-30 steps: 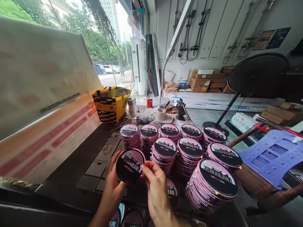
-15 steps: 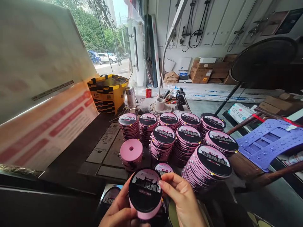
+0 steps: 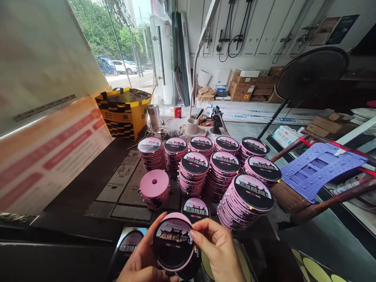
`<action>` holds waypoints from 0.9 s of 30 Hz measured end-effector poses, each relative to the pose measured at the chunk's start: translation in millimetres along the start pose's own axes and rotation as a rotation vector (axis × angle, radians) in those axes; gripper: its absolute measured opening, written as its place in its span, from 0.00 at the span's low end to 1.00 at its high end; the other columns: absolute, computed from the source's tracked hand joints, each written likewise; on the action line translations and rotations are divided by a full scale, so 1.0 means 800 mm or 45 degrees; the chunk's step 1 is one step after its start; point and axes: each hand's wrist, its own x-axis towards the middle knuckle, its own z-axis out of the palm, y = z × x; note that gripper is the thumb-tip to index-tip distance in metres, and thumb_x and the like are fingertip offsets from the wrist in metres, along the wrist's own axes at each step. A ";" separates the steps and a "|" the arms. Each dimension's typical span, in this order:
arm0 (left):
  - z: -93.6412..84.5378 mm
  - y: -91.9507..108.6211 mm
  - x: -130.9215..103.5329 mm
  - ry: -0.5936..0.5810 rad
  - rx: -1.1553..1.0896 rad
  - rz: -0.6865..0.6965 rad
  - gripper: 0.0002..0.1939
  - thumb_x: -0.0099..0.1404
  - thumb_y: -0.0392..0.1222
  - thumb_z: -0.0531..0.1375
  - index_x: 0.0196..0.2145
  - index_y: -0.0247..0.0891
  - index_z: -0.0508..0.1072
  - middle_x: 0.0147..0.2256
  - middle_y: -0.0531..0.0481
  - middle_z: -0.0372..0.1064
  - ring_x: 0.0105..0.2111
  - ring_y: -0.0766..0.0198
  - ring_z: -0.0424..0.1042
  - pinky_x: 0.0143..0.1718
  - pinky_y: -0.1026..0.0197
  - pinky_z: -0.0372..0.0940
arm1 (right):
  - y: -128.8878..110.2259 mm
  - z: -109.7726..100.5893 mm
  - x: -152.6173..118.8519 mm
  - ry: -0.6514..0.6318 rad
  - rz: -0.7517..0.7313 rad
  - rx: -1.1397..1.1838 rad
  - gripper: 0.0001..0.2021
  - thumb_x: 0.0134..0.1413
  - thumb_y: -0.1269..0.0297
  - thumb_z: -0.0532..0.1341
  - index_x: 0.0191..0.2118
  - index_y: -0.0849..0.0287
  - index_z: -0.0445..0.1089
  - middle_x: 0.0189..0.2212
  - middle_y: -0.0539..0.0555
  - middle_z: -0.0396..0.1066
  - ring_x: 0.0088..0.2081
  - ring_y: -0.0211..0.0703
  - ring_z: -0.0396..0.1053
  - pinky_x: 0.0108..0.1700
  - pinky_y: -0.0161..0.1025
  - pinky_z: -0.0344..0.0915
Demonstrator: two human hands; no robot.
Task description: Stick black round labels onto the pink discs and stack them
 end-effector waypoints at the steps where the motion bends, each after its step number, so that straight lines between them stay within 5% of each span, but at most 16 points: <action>1: -0.001 -0.001 0.001 -0.012 -0.002 0.018 0.46 0.40 0.24 0.67 0.55 0.49 0.59 0.49 0.45 0.69 0.30 0.62 0.74 0.28 0.61 0.69 | 0.002 -0.001 0.000 0.006 -0.004 -0.005 0.14 0.33 0.55 0.72 0.24 0.60 0.74 0.22 0.51 0.71 0.26 0.36 0.63 0.30 0.31 0.61; 12: -0.005 -0.001 -0.003 -0.114 0.018 0.100 0.40 0.45 0.28 0.68 0.53 0.54 0.64 0.52 0.47 0.65 0.32 0.63 0.73 0.31 0.60 0.70 | 0.002 0.000 -0.004 -0.012 0.110 0.084 0.13 0.33 0.56 0.72 0.24 0.58 0.73 0.23 0.51 0.71 0.26 0.39 0.65 0.30 0.33 0.62; 27: -0.006 0.002 -0.004 -0.070 0.039 0.062 0.38 0.45 0.31 0.69 0.53 0.55 0.65 0.50 0.47 0.67 0.33 0.62 0.72 0.32 0.59 0.70 | 0.008 0.000 -0.001 0.032 -0.037 -0.041 0.13 0.34 0.56 0.71 0.24 0.60 0.74 0.21 0.51 0.71 0.24 0.36 0.64 0.29 0.31 0.61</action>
